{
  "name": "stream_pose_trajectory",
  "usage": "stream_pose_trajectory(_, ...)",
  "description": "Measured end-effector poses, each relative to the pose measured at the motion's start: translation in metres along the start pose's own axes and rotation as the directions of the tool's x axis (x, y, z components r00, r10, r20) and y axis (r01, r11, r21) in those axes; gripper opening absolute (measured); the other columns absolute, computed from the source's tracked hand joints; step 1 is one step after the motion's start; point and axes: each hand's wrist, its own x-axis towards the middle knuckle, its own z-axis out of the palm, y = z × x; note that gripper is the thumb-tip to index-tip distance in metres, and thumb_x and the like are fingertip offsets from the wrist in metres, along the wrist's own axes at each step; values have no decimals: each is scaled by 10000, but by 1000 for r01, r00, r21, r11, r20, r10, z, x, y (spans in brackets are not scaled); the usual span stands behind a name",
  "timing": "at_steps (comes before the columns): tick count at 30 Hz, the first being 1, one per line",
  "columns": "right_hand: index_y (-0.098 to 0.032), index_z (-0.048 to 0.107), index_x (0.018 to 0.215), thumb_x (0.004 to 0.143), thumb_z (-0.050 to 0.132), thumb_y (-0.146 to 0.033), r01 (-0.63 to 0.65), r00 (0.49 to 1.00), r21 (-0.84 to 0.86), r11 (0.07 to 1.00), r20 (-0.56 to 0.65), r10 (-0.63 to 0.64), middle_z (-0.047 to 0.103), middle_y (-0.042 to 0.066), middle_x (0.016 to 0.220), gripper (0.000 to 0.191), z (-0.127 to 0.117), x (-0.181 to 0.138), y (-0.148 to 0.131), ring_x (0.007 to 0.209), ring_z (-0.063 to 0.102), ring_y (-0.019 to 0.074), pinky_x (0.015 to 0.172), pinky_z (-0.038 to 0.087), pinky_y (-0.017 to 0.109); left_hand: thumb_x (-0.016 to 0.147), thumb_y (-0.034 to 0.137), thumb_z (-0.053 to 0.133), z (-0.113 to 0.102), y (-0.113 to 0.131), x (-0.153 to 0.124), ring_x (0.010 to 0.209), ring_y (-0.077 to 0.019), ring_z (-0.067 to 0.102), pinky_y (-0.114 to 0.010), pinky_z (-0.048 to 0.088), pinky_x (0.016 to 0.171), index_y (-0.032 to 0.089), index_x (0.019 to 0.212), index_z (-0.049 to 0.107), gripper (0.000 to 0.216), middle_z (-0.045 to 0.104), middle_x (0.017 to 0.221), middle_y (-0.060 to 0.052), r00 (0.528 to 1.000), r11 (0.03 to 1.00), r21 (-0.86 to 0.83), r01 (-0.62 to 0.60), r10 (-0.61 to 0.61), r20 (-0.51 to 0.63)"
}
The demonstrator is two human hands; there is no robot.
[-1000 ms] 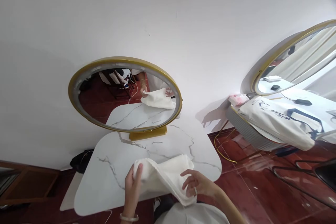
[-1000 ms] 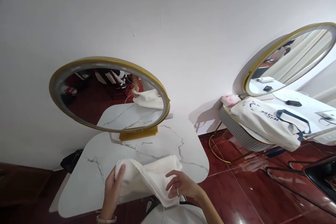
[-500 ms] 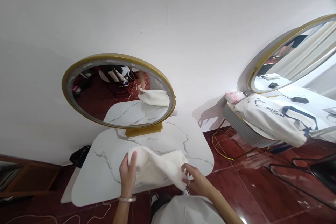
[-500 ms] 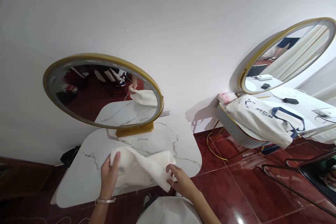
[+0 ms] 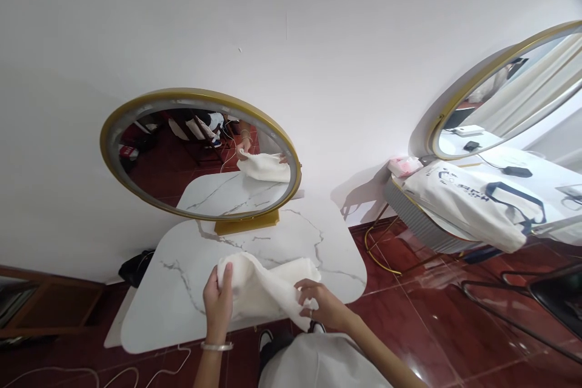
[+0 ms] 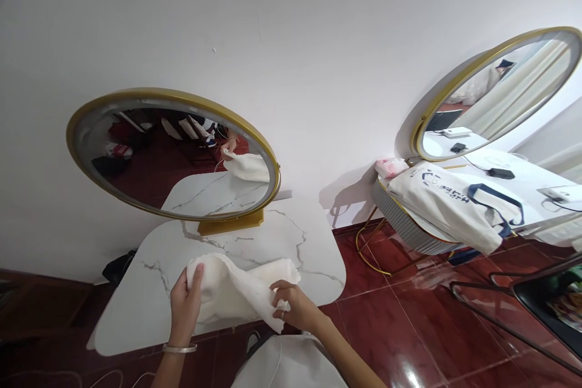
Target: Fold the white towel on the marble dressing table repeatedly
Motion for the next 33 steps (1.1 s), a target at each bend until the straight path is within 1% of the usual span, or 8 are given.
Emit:
stream_pose_trajectory(4, -199, 691, 728, 656, 671, -88, -4, 1000, -76, 997, 7, 4, 679, 21, 835, 134, -11, 18, -12, 736, 594, 148, 692, 458, 242, 784, 631, 528, -12, 0, 3, 741, -171, 606, -266, 493, 678, 221, 1153, 597, 557, 685, 1053, -58, 989, 982, 120, -144, 145, -1)
stream_pose_trajectory(9, -199, 695, 779, 732, 701, -287, -8, 999, -103, 995, -38, 5, 668, 15, 745, 100, -48, 17, -22, 691, 576, 157, 643, 433, 244, 783, 606, 543, -47, -3, 16, 634, -156, 586, -235, 484, 599, 252, 907, 679, 399, 725, 905, -45, 904, 870, 280, -405, 337, 262)
stream_pose_trajectory(14, -191, 693, 774, 765, 696, -418, 31, 997, -149, 988, -66, -41, 646, 9, 705, 227, -93, -5, -43, 661, 553, 149, 630, 422, 240, 798, 576, 550, -73, 3, 22, 698, -190, 640, -243, 496, 606, 264, 856, 675, 341, 723, 859, -46, 847, 806, 299, -511, 413, 336)
stream_pose_trajectory(17, -182, 688, 749, 760, 704, -491, 38, 989, -157, 987, -134, -60, 625, -1, 664, 310, -117, -17, -59, 614, 514, 122, 582, 402, 221, 796, 569, 555, -76, 19, 24, 785, -215, 653, -270, 515, 680, 263, 833, 682, 334, 721, 905, -56, 808, 773, 283, -567, 457, 372)
stream_pose_trajectory(22, -179, 676, 686, 729, 728, -521, 62, 955, -187, 980, -275, -113, 588, -18, 589, 349, -161, -13, -79, 543, 469, 98, 533, 376, 219, 778, 549, 599, -60, 59, 47, 691, -190, 641, -276, 525, 679, 254, 772, 684, 307, 711, 816, -46, 726, 711, 218, -668, 559, 401)
stream_pose_trajectory(25, -195, 706, 774, 785, 671, -511, 117, 952, -222, 968, -253, -173, 670, 20, 715, 318, -192, -9, -94, 655, 572, 150, 610, 443, 260, 769, 511, 626, -47, 86, 66, 712, -194, 653, -293, 544, 714, 244, 758, 684, 273, 711, 792, -39, 674, 674, 160, -721, 628, 388)
stream_pose_trajectory(28, -217, 722, 862, 834, 625, -483, 148, 940, -278, 949, -258, -222, 710, 46, 828, 285, -215, -21, -112, 759, 626, 187, 679, 480, 295, 752, 499, 645, -44, 112, 71, 715, -194, 656, -300, 570, 705, 233, 732, 679, 269, 708, 784, -43, 660, 687, 80, -722, 650, 377)
stream_pose_trajectory(33, -214, 689, 770, 811, 650, -503, 50, 887, -361, 931, -413, -208, 682, 31, 721, 294, -216, -71, -131, 631, 598, 155, 574, 467, 258, 789, 414, 634, -61, 141, 40, 758, -166, 651, -246, 580, 690, 227, 724, 670, 201, 702, 819, -31, 598, 732, 46, -680, 517, 612)
